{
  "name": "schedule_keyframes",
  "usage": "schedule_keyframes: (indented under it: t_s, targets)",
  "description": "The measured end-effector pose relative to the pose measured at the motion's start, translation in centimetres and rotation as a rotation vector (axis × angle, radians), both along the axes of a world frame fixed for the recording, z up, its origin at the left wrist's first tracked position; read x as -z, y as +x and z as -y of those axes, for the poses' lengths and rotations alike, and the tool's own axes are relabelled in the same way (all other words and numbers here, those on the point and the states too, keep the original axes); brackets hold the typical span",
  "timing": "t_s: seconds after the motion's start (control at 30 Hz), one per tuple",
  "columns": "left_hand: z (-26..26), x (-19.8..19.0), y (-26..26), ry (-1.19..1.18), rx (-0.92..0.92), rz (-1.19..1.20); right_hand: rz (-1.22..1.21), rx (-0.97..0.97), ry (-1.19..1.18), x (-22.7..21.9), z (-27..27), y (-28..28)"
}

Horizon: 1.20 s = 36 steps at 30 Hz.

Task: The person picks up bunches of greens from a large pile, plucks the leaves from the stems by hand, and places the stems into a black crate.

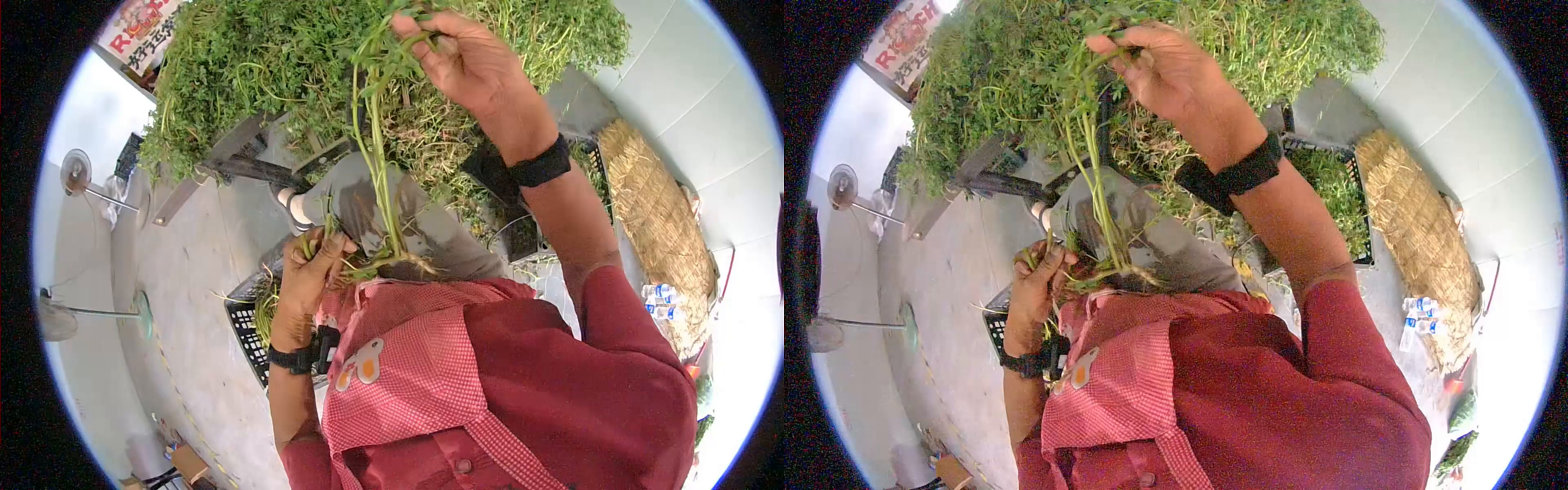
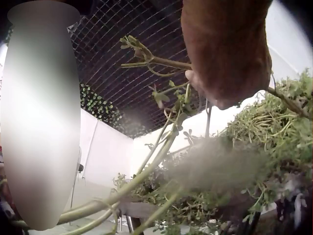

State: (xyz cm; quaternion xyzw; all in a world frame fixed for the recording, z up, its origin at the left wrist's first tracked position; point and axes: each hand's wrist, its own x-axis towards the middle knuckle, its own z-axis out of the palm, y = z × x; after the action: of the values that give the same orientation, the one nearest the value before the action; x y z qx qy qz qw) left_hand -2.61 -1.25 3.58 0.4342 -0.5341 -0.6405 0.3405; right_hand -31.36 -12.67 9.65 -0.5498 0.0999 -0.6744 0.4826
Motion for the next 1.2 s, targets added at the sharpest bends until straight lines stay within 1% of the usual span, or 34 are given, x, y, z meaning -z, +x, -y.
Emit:
schedule_keyframes:
  t_s: [0.03, 0.07, 0.1, 0.13, 0.17, 0.2, 0.23, 0.27, 0.3, 0.33, 0.37, 0.4, 0.43, 0.5, 0.53, 0.57, 0.6, 0.63, 0.7, 0.77, 0.8, 0.83, 0.87, 0.9, 0.93, 0.97, 1.0, 1.03, 1.07, 1.1, 1.13, 1.17, 1.2]
  targets:
    - [-0.3, 0.1, -0.3, 0.006, 0.001, 0.0, -0.246, 0.362, -0.394, 0.5, -0.5, 0.7]
    - [-0.8, 0.3, -0.9, -0.15, -0.05, 0.105, -0.307, 0.452, -0.415, 0.4, -0.2, 1.0]
    - [-1.2, 0.4, -1.1, -0.307, -0.101, 0.212, -0.305, 0.452, -0.408, 0.1, 0.1, 1.1]
    - [-1.0, 0.8, -0.5, -0.388, -0.041, 0.265, -0.077, 0.109, -0.033, -0.5, 0.5, 1.1]
    - [-1.1, 0.7, 0.1, -0.386, -0.046, 0.269, 0.152, -0.239, 0.336, -0.7, 0.8, 1.3]
    - [-1.3, 0.3, 0.6, -0.42, 0.051, 0.497, 0.153, -0.246, 0.336, -0.5, 0.7, 1.4]
    - [-1.5, 0.0, 0.9, -0.449, 0.15, 0.723, -0.401, 0.217, 0.043, 0.0, 0.5, 1.1]
    - [-1.6, -0.4, 1.1, -0.474, 0.238, 0.818, -0.94, 0.685, -0.272, 0.7, 0.3, 0.7]
    - [-1.5, 1.1, 1.8, -0.475, 0.231, 0.819, -0.939, 0.682, -0.278, 1.6, 0.2, -0.2]
    - [-1.4, 3.9, 2.9, -0.602, 0.272, 0.934, -0.983, 0.732, -0.492, 2.8, 0.1, -1.2]
    - [-1.6, 5.5, 3.7, -0.727, 0.313, 1.048, -1.021, 0.777, -0.707, 4.5, 0.0, -2.2]
    - [-2.1, 5.1, 3.7, -0.86, 0.262, 0.997, -0.794, 0.503, -0.315, 7.1, -0.1, -2.8]
    - [-2.3, 4.8, 3.7, -0.856, 0.252, 0.995, -0.554, 0.226, 0.066, 9.9, -0.4, -3.5]
    - [-2.7, 4.6, 3.7, -0.477, 0.181, 0.801, -1.361, 0.754, -0.514, 13.7, -2.4, -7.1]
    - [-3.0, 4.4, 3.8, -0.471, 0.167, 0.797, -1.271, 0.517, -0.057, 17.3, -3.2, -9.4]
    - [-3.3, 4.1, 4.0, -0.384, 0.158, 0.743, -1.138, 0.27, 0.381, 20.0, -3.9, -11.0]
    - [-3.5, 4.0, 4.2, -0.299, 0.147, 0.689, -0.841, 0.173, 0.754, 20.5, -5.5, -11.2]
    - [-3.7, 4.3, 4.6, -0.296, 0.136, 0.688, -0.514, 0.07, 1.105, 21.1, -7.5, -11.3]
    - [-4.0, 5.0, 5.3, -0.28, 0.049, 0.414, -0.522, 0.071, 1.33, 24.7, -9.7, -13.2]
    - [-4.2, 2.8, 5.4, -0.302, 0.012, 0.409, -0.592, -0.086, 1.316, 28.1, -11.7, -15.1]
    - [-4.5, 1.6, 5.5, -0.318, -0.024, 0.407, -0.597, -0.096, 1.311, 29.2, -11.9, -15.8]
    - [-4.6, 0.9, 5.5, -0.314, -0.039, 0.415, -0.581, -0.064, 1.268, 30.3, -11.8, -16.3]
    - [-4.7, 0.2, 5.4, -0.26, -0.091, 0.308, -0.565, -0.04, 1.224, 31.4, -11.5, -16.4]
    - [-4.8, -0.3, 5.7, -0.211, -0.146, 0.202, -0.686, -0.023, 1.179, 32.4, -9.6, -16.7]
    - [-4.8, -0.3, 6.4, -0.164, -0.209, 0.228, -0.751, 0.05, 1.084, 32.4, -7.7, -17.3]
    - [-4.7, -0.8, 6.8, -0.173, -0.227, 0.24, -0.807, 0.128, 0.984, 32.0, -5.5, -17.4]
    - [-4.6, -1.4, 6.9, -0.102, -0.244, 0.176, -0.827, 0.195, 0.875, 30.2, -2.9, -16.8]
    - [-4.6, -1.8, 6.8, -0.03, -0.257, 0.109, -0.844, 0.266, 0.768, 27.3, -0.6, -16.2]
    - [-4.6, -1.6, 6.8, -0.037, -0.305, 0.073, -0.991, 0.408, 0.748, 23.9, 1.9, -15.1]
    - [-4.5, -1.3, 6.8, -0.048, -0.313, 0.075, -1.137, 0.556, 0.722, 20.4, 3.4, -13.4]
    - [-4.3, -0.9, 6.9, -0.076, -0.336, 0.011, -1.134, 0.553, 0.708, 17.3, 3.4, -11.4]
    - [-4.2, -0.8, 6.8, -0.105, -0.359, -0.057, -0.992, 0.476, 0.58, 14.0, 3.2, -9.1]
    - [-4.3, -1.3, 6.2, -0.116, -0.417, -0.009, -0.853, 0.396, 0.453, 10.7, 2.6, -6.6]
